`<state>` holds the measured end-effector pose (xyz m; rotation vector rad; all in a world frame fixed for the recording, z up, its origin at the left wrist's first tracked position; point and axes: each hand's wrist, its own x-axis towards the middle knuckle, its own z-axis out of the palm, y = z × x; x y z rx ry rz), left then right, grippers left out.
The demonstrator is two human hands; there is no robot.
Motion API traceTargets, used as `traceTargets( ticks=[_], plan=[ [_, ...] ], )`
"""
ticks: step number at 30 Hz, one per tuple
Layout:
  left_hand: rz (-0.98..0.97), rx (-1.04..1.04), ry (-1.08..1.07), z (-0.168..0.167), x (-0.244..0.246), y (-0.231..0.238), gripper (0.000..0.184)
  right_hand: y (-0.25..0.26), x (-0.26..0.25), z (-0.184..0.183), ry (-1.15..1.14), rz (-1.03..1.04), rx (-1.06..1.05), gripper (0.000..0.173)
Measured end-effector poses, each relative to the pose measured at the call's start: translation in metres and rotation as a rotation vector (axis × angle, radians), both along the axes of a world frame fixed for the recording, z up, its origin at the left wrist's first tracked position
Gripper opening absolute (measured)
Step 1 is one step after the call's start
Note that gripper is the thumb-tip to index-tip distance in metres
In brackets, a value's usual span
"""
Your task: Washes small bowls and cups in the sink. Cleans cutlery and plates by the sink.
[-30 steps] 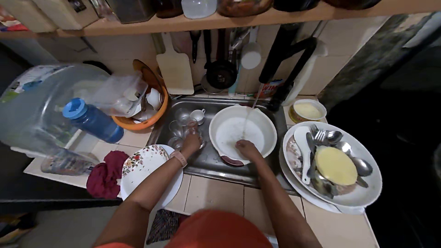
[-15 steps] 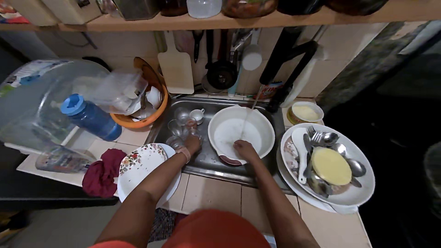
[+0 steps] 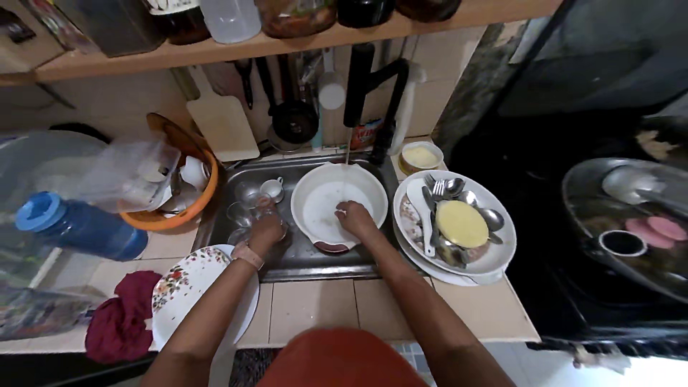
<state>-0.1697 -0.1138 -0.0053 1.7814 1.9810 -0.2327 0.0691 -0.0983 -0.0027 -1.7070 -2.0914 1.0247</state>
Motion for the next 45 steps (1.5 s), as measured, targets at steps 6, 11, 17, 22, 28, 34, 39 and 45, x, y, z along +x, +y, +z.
traceTargets(
  ticks=[6, 11, 17, 22, 28, 34, 39, 45],
  plan=[
    [-0.128, -0.029, -0.258, 0.023, 0.012, -0.009, 0.045, 0.07, 0.004, 0.027, 0.114, -0.391, 0.084, 0.033],
    [-0.16, -0.025, -0.394, 0.038, 0.007, -0.031, 0.047, 0.126, 0.02, 0.028, 0.057, -0.445, -0.009, 0.035],
    [-0.14, -0.014, -0.483, 0.037, -0.009, -0.041, 0.045, 0.157, 0.03, 0.009, 0.338, -0.251, -0.02, 0.056],
    [-0.127, -0.035, -0.457, 0.04, -0.01, -0.042, 0.046, 0.137, 0.054, 0.037, -0.051, -0.102, 0.044, 0.034],
    [-0.219, -0.03, -0.49, 0.043, 0.01, -0.041, 0.044, 0.041, 0.148, 0.074, -0.298, -0.109, 0.126, 0.023],
    [-0.45, 0.019, -0.592, 0.052, 0.086, -0.027, 0.041, -0.041, 0.21, 0.035, -0.547, -0.091, -0.107, 0.044],
    [-0.625, 0.063, -0.706, 0.062, 0.164, -0.022, 0.036, -0.064, 0.216, 0.012, -0.392, -0.222, 0.083, 0.033],
    [-0.827, 0.345, -0.659, 0.074, 0.262, -0.006, 0.055, -0.083, 0.22, 0.043, -0.134, -0.395, 0.451, 0.026]
  ],
)
